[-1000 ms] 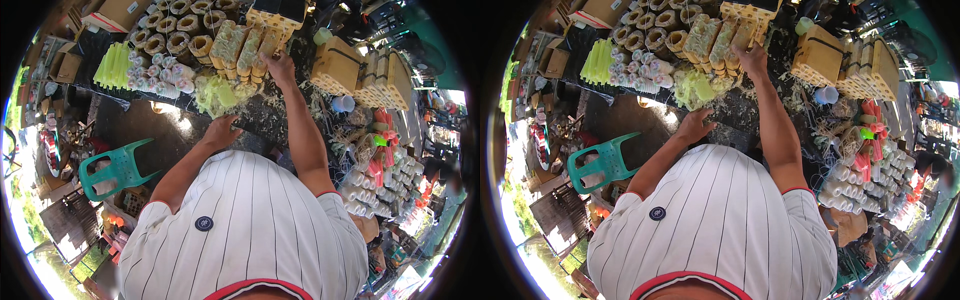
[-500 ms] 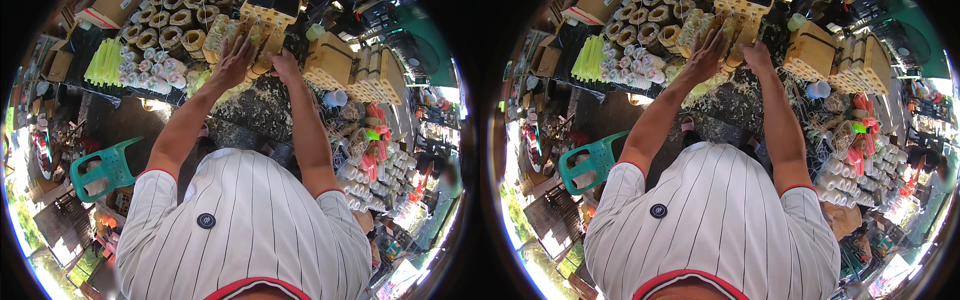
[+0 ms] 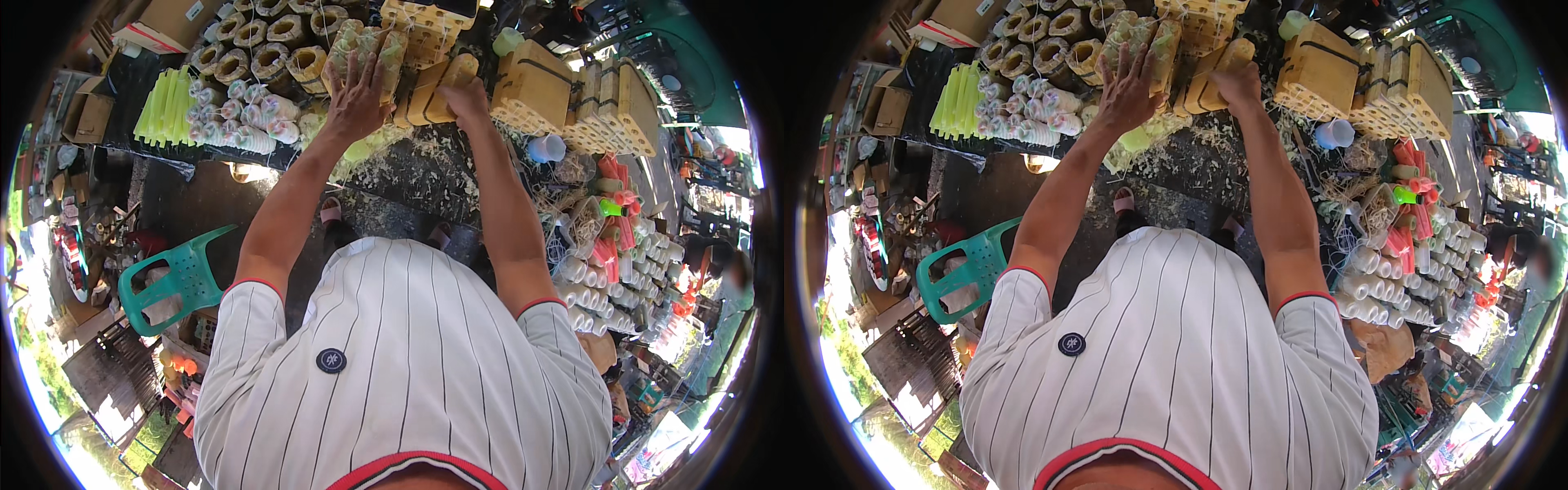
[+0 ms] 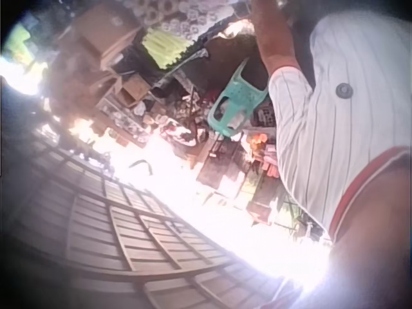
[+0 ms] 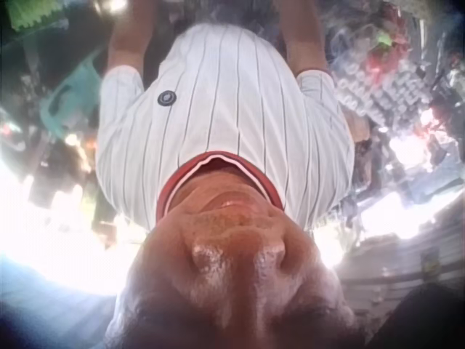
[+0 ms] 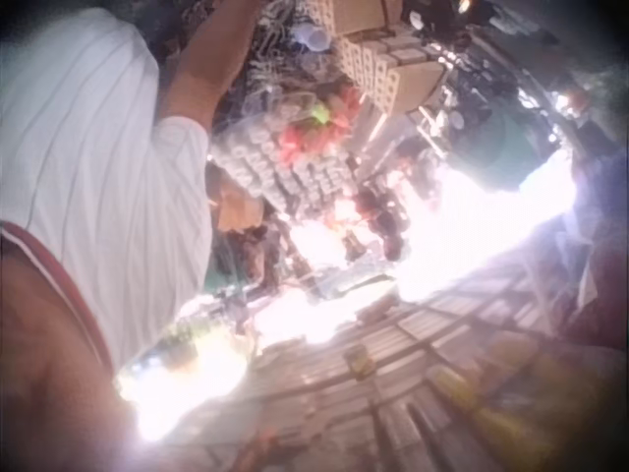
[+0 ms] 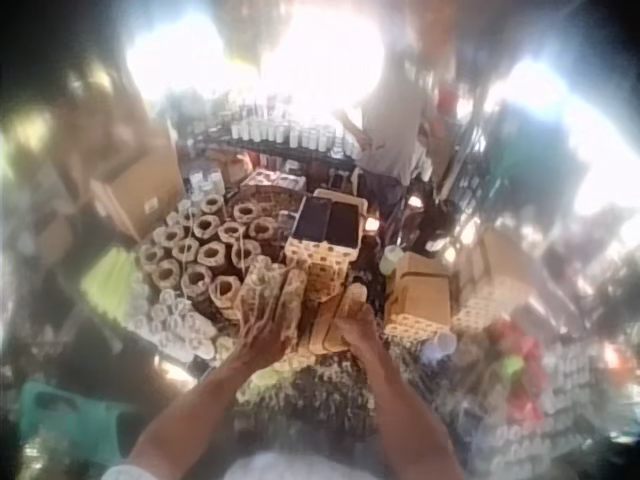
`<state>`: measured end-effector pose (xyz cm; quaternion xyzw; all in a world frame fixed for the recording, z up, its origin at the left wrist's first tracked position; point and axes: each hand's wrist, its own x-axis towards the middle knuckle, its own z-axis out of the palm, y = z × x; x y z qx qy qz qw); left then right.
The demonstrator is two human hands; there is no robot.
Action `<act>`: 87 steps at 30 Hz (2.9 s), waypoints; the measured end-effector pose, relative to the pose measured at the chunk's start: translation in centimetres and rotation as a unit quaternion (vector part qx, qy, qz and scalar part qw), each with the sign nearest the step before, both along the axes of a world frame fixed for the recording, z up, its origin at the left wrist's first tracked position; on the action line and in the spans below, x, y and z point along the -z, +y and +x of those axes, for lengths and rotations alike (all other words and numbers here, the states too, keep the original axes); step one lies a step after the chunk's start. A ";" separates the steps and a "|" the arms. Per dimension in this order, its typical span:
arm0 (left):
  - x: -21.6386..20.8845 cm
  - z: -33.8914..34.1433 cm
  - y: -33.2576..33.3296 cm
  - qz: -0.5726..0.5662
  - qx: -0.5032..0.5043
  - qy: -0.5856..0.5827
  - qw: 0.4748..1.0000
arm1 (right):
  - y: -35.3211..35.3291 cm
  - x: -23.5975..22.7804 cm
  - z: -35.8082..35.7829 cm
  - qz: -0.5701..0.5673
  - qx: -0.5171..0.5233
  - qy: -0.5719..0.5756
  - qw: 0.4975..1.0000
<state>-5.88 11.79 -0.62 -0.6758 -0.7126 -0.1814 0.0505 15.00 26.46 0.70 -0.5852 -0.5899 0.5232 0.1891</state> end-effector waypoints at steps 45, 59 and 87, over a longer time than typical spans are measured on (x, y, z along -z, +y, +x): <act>11.6 16.2 -2.6 0.083 0.075 -0.374 0.921 | -10.9 -6.8 11.1 0.326 -0.159 -0.091 0.927; -3.2 17.8 4.1 -0.164 -0.048 -0.136 0.976 | 0.4 4.2 15.7 0.087 0.146 0.406 0.898; -6.5 9.1 -10.8 -0.130 -0.198 -0.792 0.563 | -12.3 10.4 17.6 0.275 -0.013 0.035 0.961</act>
